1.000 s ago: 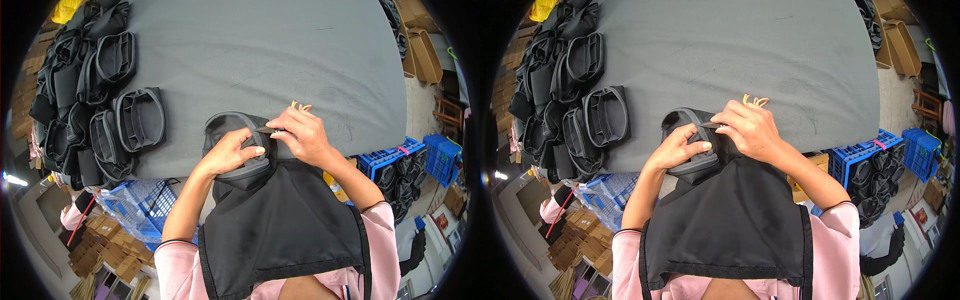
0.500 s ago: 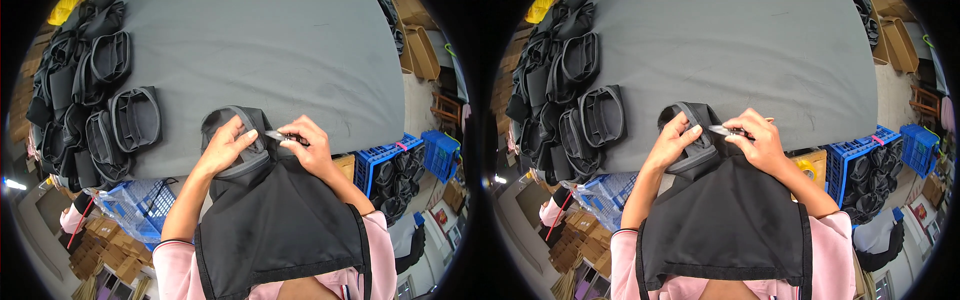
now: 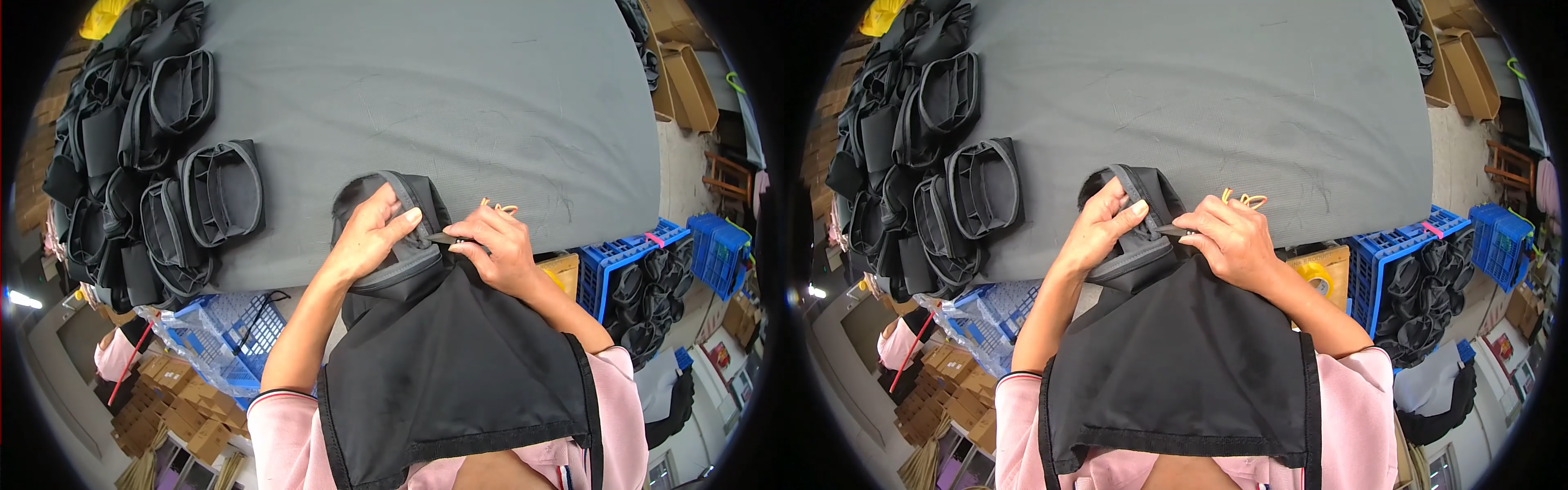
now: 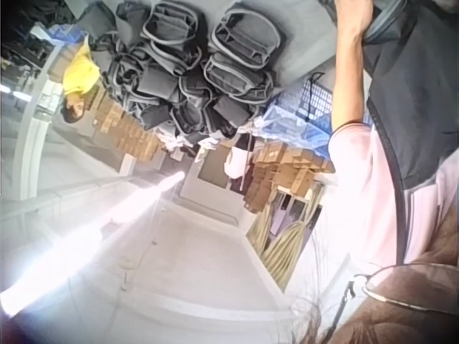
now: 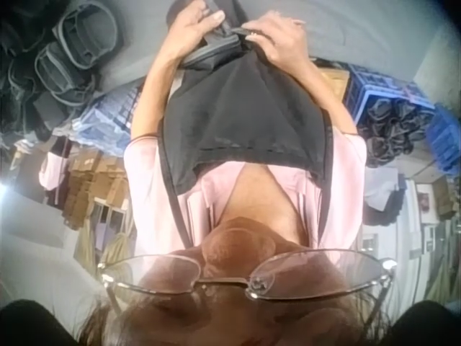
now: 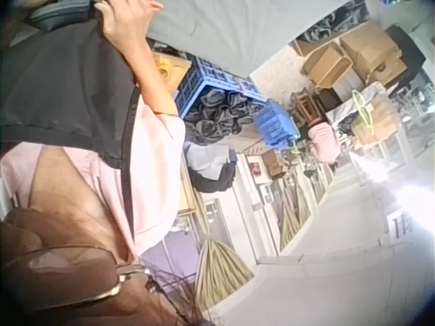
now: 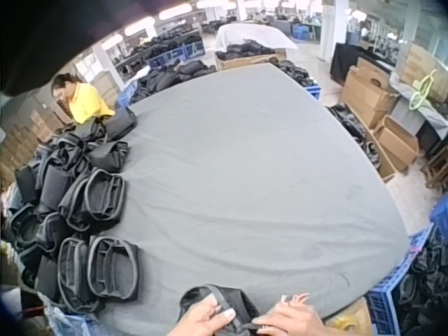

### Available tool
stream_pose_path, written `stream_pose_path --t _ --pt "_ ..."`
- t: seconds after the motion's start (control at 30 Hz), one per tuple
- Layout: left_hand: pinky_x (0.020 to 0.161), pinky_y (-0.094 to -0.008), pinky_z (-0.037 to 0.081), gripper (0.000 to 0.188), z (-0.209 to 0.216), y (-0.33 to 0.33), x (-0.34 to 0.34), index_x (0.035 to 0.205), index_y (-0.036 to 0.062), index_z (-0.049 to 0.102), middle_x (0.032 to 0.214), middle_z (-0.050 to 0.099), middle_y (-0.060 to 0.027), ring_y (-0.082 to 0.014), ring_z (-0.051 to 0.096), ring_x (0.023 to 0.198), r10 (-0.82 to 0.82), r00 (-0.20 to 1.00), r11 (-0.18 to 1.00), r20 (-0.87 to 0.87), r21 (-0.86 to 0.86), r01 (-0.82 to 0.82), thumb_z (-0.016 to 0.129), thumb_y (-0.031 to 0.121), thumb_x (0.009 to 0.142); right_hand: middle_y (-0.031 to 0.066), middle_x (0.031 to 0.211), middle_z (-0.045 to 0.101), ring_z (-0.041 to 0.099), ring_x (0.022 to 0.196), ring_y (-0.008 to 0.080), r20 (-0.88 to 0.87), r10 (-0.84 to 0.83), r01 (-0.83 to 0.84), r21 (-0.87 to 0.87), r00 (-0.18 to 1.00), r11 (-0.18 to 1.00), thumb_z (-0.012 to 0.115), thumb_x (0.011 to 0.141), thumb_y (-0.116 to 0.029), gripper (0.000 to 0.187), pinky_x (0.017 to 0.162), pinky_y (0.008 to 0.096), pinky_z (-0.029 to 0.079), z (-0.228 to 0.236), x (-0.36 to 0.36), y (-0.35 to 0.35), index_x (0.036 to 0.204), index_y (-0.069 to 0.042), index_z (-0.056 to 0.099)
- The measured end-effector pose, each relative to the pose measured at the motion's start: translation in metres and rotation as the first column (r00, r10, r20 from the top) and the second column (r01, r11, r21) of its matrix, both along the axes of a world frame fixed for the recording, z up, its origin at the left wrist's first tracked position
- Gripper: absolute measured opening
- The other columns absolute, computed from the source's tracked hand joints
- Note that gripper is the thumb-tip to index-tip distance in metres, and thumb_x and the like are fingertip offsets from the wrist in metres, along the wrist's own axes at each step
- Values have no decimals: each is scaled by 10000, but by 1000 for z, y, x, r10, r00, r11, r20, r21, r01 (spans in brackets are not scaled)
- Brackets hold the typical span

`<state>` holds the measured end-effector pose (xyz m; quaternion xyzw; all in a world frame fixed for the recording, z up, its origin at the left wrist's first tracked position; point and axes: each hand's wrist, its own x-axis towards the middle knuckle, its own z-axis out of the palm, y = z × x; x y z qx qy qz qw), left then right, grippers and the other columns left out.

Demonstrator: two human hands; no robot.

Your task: The recorder is trimming excess threads from manufactured black fabric bags using a small handheld nipper tool on a production line.

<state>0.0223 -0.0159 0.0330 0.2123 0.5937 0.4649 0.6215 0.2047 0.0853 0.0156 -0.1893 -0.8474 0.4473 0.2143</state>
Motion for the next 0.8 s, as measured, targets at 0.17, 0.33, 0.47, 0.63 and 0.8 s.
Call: stream_pose_path --t 0.17,0.33,0.47,0.63,0.8 --pt "849 -294 437 282 7 -2 -4 1115 -21 490 1064 565 -63 -145 527 987 80 997 994 3 70 -80 543 138 889 53 713 564 553 620 232 -73 -60 66 86 996 994 698 668 -56 189 639 326 453 12 -9 2 851 -72 651" --pt "748 -279 462 247 27 -6 -6 1045 6 518 951 561 -23 -93 516 864 -4 999 991 -51 136 11 572 188 887 103 717 607 547 609 256 -96 -73 70 -39 993 997 689 661 24 195 759 392 489 43 -8 0 845 -22 643" --pt "778 -246 448 275 45 -1 4 1096 16 520 962 561 10 -72 514 862 -1 980 938 199 341 -69 560 206 901 90 771 564 506 619 194 -223 -169 177 16 960 984 663 676 52 222 603 280 439 63 0 1 885 -1 609" --pt "799 -238 431 267 45 -12 -14 1060 53 536 967 566 20 -64 513 883 458 877 879 144 70 -471 615 218 866 38 862 413 481 594 79 -2 -308 228 -667 951 709 541 757 81 195 483 199 386 37 -9 3 941 20 521" --pt "689 -209 415 129 156 -45 -130 869 101 546 795 535 52 -52 501 736 916 399 315 -34 678 -664 653 163 833 42 896 399 468 579 79 -60 -305 192 -657 950 729 546 739 95 225 450 214 399 39 -14 8 949 28 503"
